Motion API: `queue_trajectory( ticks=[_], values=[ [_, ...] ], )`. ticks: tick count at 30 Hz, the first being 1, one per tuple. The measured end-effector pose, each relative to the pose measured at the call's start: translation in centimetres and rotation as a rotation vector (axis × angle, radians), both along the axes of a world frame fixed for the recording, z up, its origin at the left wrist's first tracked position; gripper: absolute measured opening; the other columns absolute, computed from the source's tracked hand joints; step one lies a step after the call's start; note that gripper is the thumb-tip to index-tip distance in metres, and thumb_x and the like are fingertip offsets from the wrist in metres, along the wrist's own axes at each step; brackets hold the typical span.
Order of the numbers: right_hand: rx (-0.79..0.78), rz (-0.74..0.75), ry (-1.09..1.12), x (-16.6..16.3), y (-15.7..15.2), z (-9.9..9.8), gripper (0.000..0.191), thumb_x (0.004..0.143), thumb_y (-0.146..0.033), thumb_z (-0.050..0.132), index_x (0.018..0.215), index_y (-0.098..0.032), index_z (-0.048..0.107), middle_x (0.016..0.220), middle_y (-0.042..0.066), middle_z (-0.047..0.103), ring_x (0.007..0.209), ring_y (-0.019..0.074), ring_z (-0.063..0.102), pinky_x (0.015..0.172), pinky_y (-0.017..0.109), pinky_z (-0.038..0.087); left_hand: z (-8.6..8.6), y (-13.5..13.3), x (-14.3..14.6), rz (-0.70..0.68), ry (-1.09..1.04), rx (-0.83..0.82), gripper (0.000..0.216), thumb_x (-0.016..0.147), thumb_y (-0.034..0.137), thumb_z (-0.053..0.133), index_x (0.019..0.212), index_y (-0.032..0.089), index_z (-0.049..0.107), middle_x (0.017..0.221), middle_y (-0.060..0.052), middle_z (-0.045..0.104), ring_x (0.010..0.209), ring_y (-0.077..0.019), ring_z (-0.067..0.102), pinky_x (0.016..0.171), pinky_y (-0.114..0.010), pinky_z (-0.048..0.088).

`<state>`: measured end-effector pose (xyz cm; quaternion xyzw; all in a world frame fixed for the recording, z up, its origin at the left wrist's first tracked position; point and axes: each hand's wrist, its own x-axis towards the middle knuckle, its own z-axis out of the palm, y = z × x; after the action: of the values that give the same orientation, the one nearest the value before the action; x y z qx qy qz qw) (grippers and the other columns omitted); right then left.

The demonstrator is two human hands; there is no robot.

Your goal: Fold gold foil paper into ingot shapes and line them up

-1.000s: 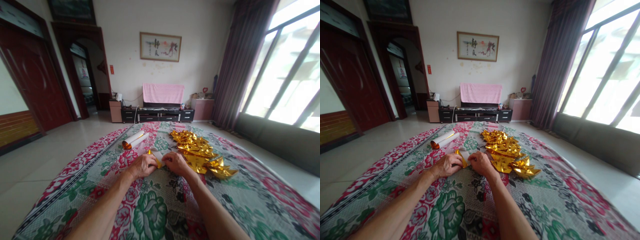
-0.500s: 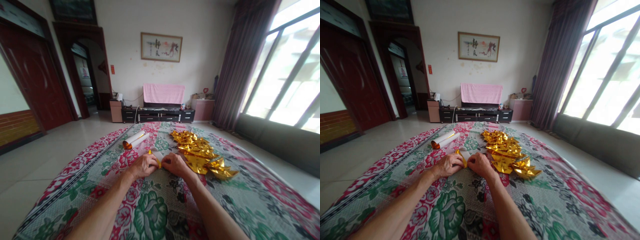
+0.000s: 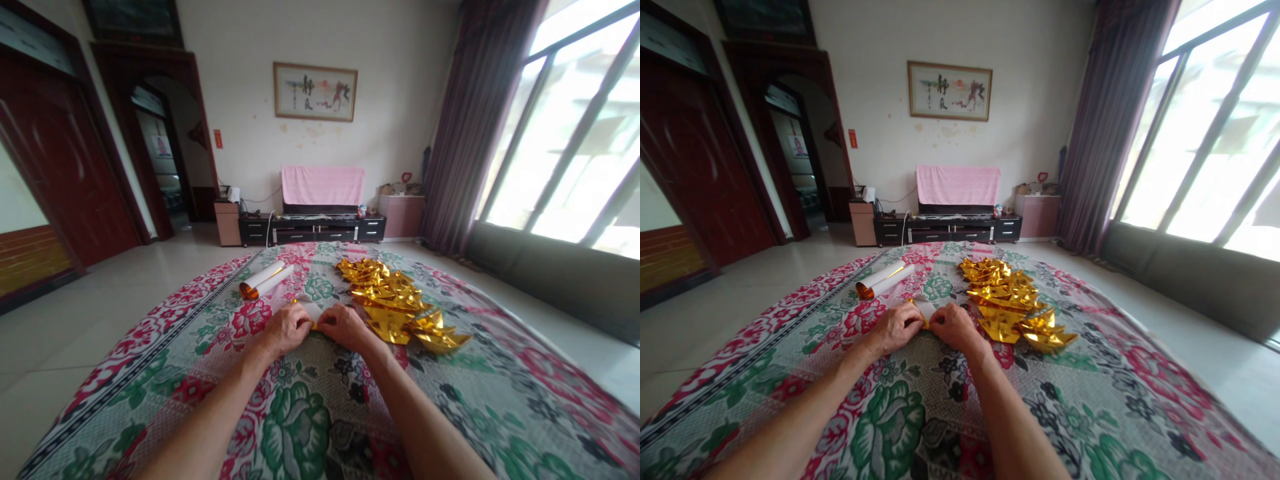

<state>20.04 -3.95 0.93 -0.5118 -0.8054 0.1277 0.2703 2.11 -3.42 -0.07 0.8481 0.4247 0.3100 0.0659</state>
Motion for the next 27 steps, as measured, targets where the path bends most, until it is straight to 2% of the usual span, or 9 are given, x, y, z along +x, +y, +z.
queue_trajectory(
  ticks=[12, 19, 27],
  values=[
    [0.002, 0.088, -0.01, 0.2, 0.3, 0.0, 0.021, 0.069, -0.018, 0.049, 0.071, -0.019, 0.071, 0.067, 0.0, 0.067, 0.064, 0.0107, 0.057, 0.059, 0.018, 0.035, -0.1, -0.3, 0.9, 0.154, 0.065, -0.002, 0.016, 0.079, 0.02, 0.048, 0.069, 0.018, 0.06, 0.077, -0.003, 0.057, 0.076, -0.0132, 0.055, 0.069, -0.023, 0.04],
    [-0.005, 0.081, -0.044, 0.2, 0.1, 0.4, 0.025, 0.069, -0.017, 0.048, 0.075, -0.02, 0.072, 0.07, 0.001, 0.068, 0.067, 0.0116, 0.058, 0.061, 0.018, 0.036, 0.3, -0.8, 1.3, 0.195, 0.111, -0.001, 0.016, 0.08, 0.021, 0.046, 0.069, 0.018, 0.058, 0.077, -0.002, 0.055, 0.075, -0.0133, 0.053, 0.069, -0.024, 0.039],
    [-0.027, 0.077, -0.043, 0.3, -0.1, 0.6, 0.028, 0.07, -0.016, 0.047, 0.079, -0.021, 0.072, 0.076, 0.0, 0.07, 0.071, 0.0118, 0.06, 0.065, 0.018, 0.039, 0.1, -0.8, 1.2, 0.185, 0.107, 0.012, 0.015, 0.081, 0.022, 0.047, 0.071, 0.019, 0.057, 0.077, -0.002, 0.055, 0.075, -0.0134, 0.053, 0.068, -0.024, 0.038]
  ],
)
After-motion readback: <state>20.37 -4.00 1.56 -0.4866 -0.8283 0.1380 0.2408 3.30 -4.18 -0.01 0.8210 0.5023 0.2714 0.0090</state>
